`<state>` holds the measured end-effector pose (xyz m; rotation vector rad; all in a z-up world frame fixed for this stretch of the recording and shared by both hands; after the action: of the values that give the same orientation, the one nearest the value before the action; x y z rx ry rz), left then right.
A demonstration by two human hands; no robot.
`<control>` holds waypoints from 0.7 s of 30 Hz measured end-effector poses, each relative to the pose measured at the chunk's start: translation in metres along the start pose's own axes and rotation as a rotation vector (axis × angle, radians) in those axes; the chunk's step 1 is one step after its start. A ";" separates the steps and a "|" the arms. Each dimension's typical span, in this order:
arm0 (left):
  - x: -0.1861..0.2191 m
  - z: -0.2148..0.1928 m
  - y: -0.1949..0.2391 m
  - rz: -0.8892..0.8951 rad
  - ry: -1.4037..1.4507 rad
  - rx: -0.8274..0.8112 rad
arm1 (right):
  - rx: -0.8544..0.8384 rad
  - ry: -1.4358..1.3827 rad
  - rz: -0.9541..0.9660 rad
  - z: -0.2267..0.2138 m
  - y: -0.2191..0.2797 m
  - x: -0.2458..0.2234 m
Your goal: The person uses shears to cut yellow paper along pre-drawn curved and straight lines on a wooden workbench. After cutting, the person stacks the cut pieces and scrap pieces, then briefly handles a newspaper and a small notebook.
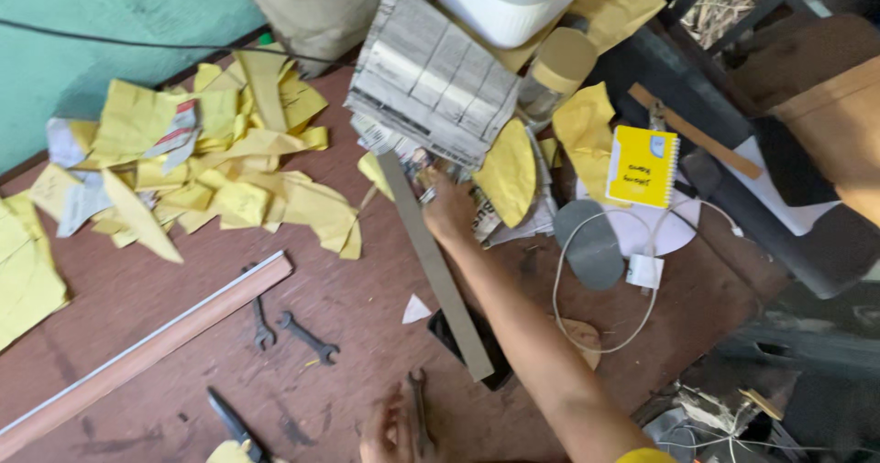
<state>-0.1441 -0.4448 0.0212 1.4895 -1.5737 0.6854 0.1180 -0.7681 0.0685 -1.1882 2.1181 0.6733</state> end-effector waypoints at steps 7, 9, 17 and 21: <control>0.185 0.006 -0.135 0.404 -0.186 0.012 | -0.088 -0.642 0.054 -0.040 0.057 0.018; 0.224 0.024 -0.186 0.443 -0.211 0.019 | -0.298 -1.017 0.208 -0.045 0.091 0.040; 0.297 0.137 -0.342 0.720 -1.273 -0.134 | -0.504 -0.988 0.303 -0.104 0.230 0.131; 0.277 0.158 -0.392 0.598 -1.325 -0.455 | -0.462 -1.023 0.152 -0.128 0.240 0.154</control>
<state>0.2234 -0.7780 0.1181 1.0760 -2.9504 -0.5560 -0.1882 -0.8298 0.0766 -0.6327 1.2034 1.5027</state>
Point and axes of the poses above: each hand's wrist, its own y-axis away from the middle knuckle, its own z-axis out of the palm, x = y × z, the point moved 7 cm from there along -y, towards the middle knuckle, and after that the axes turned 9 degrees about -x, right-handed, at the moved point
